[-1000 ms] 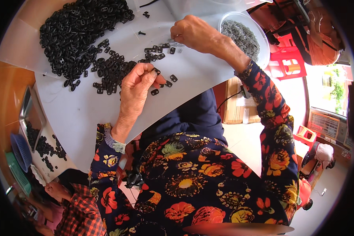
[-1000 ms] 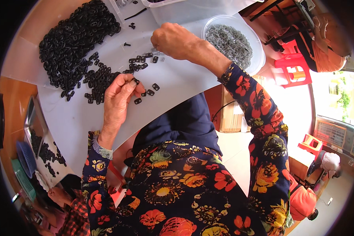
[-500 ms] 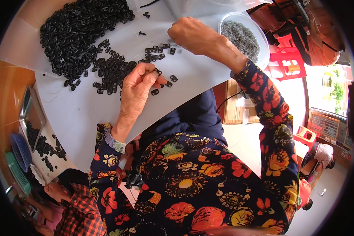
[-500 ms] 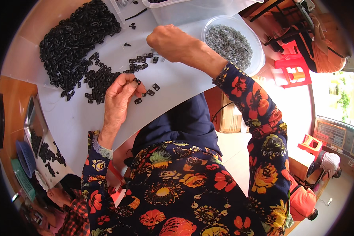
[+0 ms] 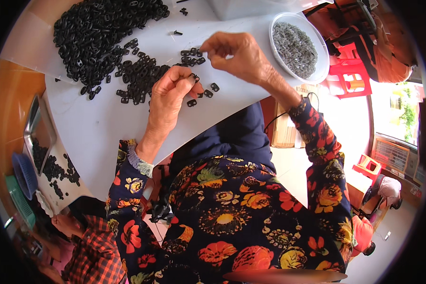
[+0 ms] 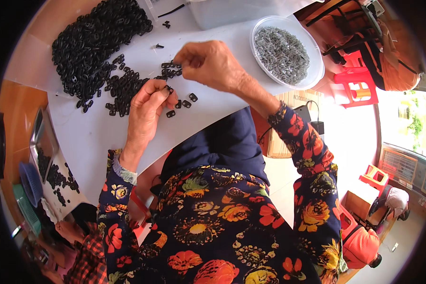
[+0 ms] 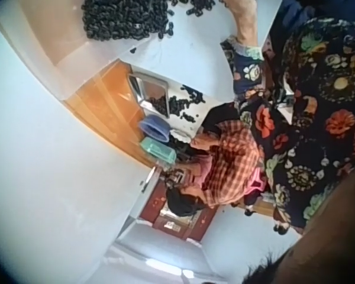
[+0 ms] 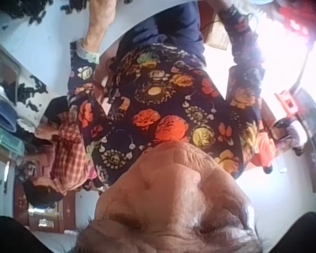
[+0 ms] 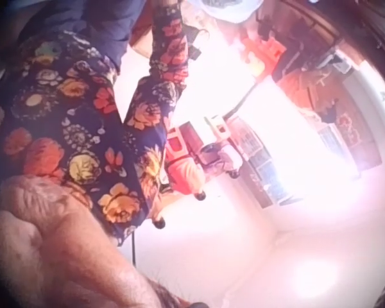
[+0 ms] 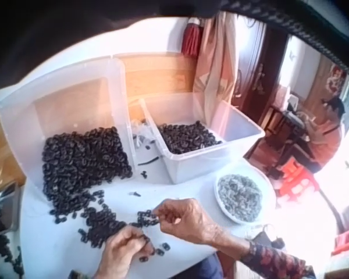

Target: The person inserts small silver pins into black plastic clips by hand on a workbench.

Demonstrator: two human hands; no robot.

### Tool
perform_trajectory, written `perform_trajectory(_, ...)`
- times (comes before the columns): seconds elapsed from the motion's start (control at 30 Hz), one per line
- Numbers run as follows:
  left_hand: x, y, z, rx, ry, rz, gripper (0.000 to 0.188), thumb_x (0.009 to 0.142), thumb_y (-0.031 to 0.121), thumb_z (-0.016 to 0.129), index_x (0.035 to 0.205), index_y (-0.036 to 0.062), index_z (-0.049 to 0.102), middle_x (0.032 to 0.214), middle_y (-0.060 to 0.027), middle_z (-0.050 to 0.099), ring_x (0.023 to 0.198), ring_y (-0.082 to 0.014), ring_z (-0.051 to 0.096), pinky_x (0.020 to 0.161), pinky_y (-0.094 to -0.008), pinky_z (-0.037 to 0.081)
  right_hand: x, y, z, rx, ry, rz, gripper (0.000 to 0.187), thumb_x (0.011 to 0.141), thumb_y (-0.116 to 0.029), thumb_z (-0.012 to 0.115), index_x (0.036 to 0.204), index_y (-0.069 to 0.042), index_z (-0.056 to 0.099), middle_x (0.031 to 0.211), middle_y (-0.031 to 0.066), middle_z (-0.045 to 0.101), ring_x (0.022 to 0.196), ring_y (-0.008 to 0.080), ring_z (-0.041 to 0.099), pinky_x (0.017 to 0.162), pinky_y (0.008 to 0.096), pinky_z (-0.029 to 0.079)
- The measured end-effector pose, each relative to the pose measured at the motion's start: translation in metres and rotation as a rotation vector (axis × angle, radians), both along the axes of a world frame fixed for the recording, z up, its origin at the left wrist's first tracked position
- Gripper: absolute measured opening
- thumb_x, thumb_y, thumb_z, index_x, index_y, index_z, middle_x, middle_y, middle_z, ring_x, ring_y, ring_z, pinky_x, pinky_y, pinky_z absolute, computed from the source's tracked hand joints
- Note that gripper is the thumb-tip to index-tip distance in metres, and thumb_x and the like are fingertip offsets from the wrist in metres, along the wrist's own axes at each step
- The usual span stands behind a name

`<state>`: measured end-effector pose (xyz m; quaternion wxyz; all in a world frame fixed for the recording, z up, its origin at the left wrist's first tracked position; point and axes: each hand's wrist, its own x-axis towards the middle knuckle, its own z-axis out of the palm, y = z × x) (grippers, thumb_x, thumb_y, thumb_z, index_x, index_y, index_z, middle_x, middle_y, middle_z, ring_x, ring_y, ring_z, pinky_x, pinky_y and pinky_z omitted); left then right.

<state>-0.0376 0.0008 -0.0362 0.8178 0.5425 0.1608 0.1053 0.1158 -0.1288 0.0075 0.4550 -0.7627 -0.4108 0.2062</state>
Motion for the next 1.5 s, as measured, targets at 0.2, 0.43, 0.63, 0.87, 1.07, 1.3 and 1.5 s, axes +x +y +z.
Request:
perform_trajectory(0.2,0.0,-0.001,0.002,-0.013,-0.019,0.008,0.008,0.089,0.006,0.055,0.093,0.0001,0.059,0.079,-0.005,0.063,0.071,-0.0101,0.059,0.066,-0.0243,0.049,-0.025,-0.011,-0.023,0.192,0.535,0.029,0.011,0.086,-0.003,0.063,0.095,0.001,0.065,0.081,-0.0006,0.062,0.074,0.0054,0.056,0.071,0.0201,0.048)
perform_trajectory(0.43,0.0,-0.003,0.003,0.024,0.018,0.019,0.011,0.09,0.006,0.053,0.098,-0.0001,0.058,0.082,-0.0053,0.062,0.074,-0.0117,0.057,0.07,-0.0253,0.046,-0.033,-0.001,-0.035,0.413,0.595,-0.019,0.009,0.087,-0.004,0.063,0.094,0.001,0.064,0.082,-0.0001,0.064,0.079,0.0061,0.059,0.072,0.0216,0.049)
perform_trajectory(0.63,-0.001,-0.004,-0.002,0.014,-0.028,0.033,0.012,0.091,0.007,0.053,0.099,-0.0002,0.058,0.083,-0.006,0.063,0.075,-0.0111,0.058,0.071,-0.0249,0.046,-0.043,0.002,-0.038,0.422,0.541,-0.088,0.011,0.088,-0.005,0.062,0.097,0.001,0.064,0.084,-0.0001,0.065,0.079,0.0059,0.059,0.072,0.0215,0.049)
perform_trajectory(0.87,0.0,-0.005,0.0,0.031,-0.043,0.045,0.007,0.088,0.002,0.052,0.092,-0.0007,0.056,0.082,-0.0036,0.061,0.076,-0.0117,0.063,0.067,-0.024,0.05,-0.047,0.002,-0.036,0.425,0.6,-0.112,0.014,0.088,-0.004,0.061,0.101,0.0,0.063,0.086,0.0005,0.065,0.08,0.0055,0.058,0.072,0.0216,0.049)
perform_trajectory(1.07,-0.001,-0.005,-0.003,0.075,-0.067,0.056,0.007,0.087,0.003,0.053,0.093,-0.0007,0.055,0.081,-0.005,0.062,0.075,-0.0113,0.063,0.067,-0.0241,0.05,-0.049,0.004,-0.035,0.452,0.607,-0.171,0.014,0.088,-0.003,0.061,0.102,0.0,0.063,0.086,0.0011,0.065,0.079,0.0061,0.059,0.07,0.0219,0.049)
perform_trajectory(1.3,-0.001,-0.007,-0.004,0.08,-0.075,0.076,0.006,0.087,0.003,0.052,0.092,-0.0002,0.056,0.081,-0.0046,0.062,0.074,-0.0104,0.062,0.068,-0.0241,0.05,-0.054,0.005,-0.034,0.436,0.612,-0.133,0.014,0.089,-0.003,0.06,0.102,0.002,0.062,0.082,0.0017,0.064,0.072,0.0055,0.059,0.067,0.0214,0.049)
perform_trajectory(1.5,0.0,-0.007,-0.006,0.131,-0.118,0.074,0.006,0.088,0.003,0.053,0.092,0.0001,0.056,0.08,-0.0041,0.063,0.073,-0.0084,0.06,0.068,-0.0234,0.05,-0.049,0.005,-0.031,0.369,0.524,-0.085,0.013,0.09,-0.006,0.059,0.099,0.003,0.062,0.078,0.0012,0.063,0.068,0.0049,0.057,0.064,0.021,0.048)
